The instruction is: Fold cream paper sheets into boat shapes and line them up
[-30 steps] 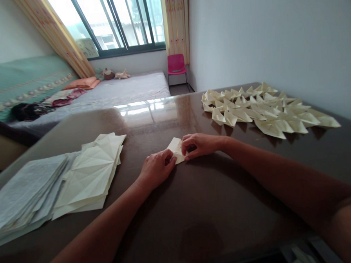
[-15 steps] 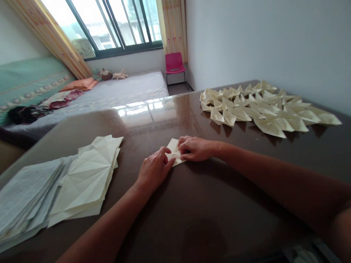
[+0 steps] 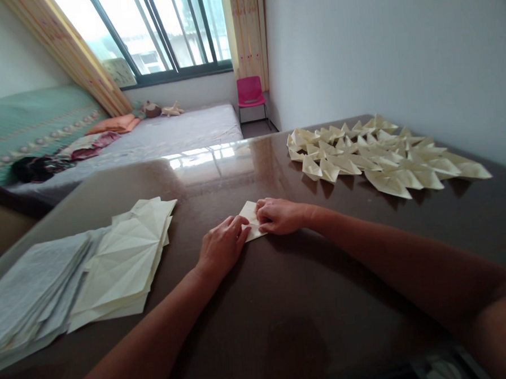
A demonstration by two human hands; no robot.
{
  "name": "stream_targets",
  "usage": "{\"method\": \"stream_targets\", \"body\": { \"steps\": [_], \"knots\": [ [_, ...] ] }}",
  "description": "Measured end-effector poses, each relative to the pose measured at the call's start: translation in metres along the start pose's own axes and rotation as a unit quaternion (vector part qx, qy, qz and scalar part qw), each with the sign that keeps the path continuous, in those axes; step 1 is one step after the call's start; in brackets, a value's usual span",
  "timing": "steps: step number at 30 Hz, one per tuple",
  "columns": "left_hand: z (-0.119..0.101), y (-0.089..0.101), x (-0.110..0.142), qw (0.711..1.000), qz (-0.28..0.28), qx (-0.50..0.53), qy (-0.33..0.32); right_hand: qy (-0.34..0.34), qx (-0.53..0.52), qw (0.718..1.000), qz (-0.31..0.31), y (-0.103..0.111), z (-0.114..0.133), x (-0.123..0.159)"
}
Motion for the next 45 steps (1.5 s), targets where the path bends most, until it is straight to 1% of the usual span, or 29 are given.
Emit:
{"method": "stream_targets", "body": {
  "steps": [2,4,6,7,11,13,16,19,21,22,23,24,25,27,28,29,33,37,41,43,45],
  "knots": [
    [-0.009,0.006,0.002,0.999,-0.020,-0.024,-0.032,-0.007,0.014,1.000,-0.001,0.000,0.000,0.000],
    [-0.024,0.009,0.008,0.994,-0.031,-0.027,-0.097,-0.009,0.021,1.000,-0.002,0.000,0.000,0.000],
    [-0.038,0.006,0.017,0.987,-0.024,-0.023,-0.155,-0.005,0.021,1.000,-0.005,0.000,0.000,0.000],
    [-0.042,0.003,0.020,0.985,-0.016,-0.024,-0.172,-0.003,0.017,1.000,-0.007,0.000,-0.001,0.000],
    [-0.045,-0.009,0.029,0.983,0.022,-0.045,-0.177,0.023,-0.028,0.999,-0.033,0.002,-0.006,0.001],
    [-0.046,-0.012,0.031,0.981,0.039,-0.052,-0.181,0.040,-0.054,0.997,-0.036,0.004,-0.007,0.003],
    [-0.047,-0.011,0.031,0.980,0.052,-0.059,-0.183,0.068,-0.082,0.994,-0.012,0.007,-0.008,0.008],
    [-0.046,-0.008,0.030,0.982,0.056,-0.058,-0.172,0.109,-0.114,0.987,0.019,0.011,-0.005,0.014],
    [-0.046,-0.007,0.029,0.983,0.059,-0.056,-0.166,0.112,-0.145,0.983,0.030,0.012,-0.008,0.014],
    [-0.046,-0.006,0.028,0.983,0.059,-0.056,-0.163,0.096,-0.156,0.983,0.025,0.013,-0.012,0.013],
    [-0.047,-0.005,0.027,0.984,0.056,-0.057,-0.159,0.068,-0.159,0.985,0.006,0.014,-0.019,0.010],
    [-0.047,-0.004,0.026,0.985,0.053,-0.058,-0.155,0.032,-0.150,0.988,-0.027,0.017,-0.028,0.008],
    [-0.048,-0.003,0.025,0.986,0.047,-0.061,-0.151,-0.007,-0.130,0.989,-0.070,0.021,-0.036,0.006],
    [-0.049,-0.002,0.024,0.986,0.038,-0.064,-0.147,-0.070,-0.072,0.983,-0.155,0.028,-0.047,0.006],
    [-0.050,-0.002,0.023,0.986,0.035,-0.064,-0.147,-0.085,-0.045,0.979,-0.182,0.030,-0.048,0.006],
    [-0.050,-0.002,0.023,0.986,0.034,-0.063,-0.148,-0.088,-0.022,0.977,-0.195,0.029,-0.047,0.006],
    [-0.047,-0.004,0.020,0.986,0.028,-0.050,-0.154,-0.044,0.039,0.983,-0.173,0.018,-0.032,0.002],
    [-0.042,-0.002,0.018,0.985,0.014,-0.035,-0.166,-0.012,0.038,0.987,-0.155,0.017,-0.028,0.001],
    [-0.038,0.008,0.017,0.983,-0.022,-0.039,-0.181,-0.026,0.027,0.991,-0.129,0.022,-0.035,0.003],
    [-0.034,0.010,0.016,0.982,-0.025,-0.043,-0.180,-0.038,0.034,0.993,-0.107,0.024,-0.037,0.005],
    [-0.030,0.010,0.015,0.983,-0.018,-0.036,-0.177,-0.046,0.035,0.996,-0.072,0.023,-0.037,0.007]
  ]
}}
Point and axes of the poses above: each hand's wrist, its own x-axis away from the middle knuckle, its own y-axis out of the back of the hand, z = x × y, the point moved 10 cm from there along -x, towards the middle knuckle, and after that the axes turned 2 degrees about x, right-handed, at the moved point
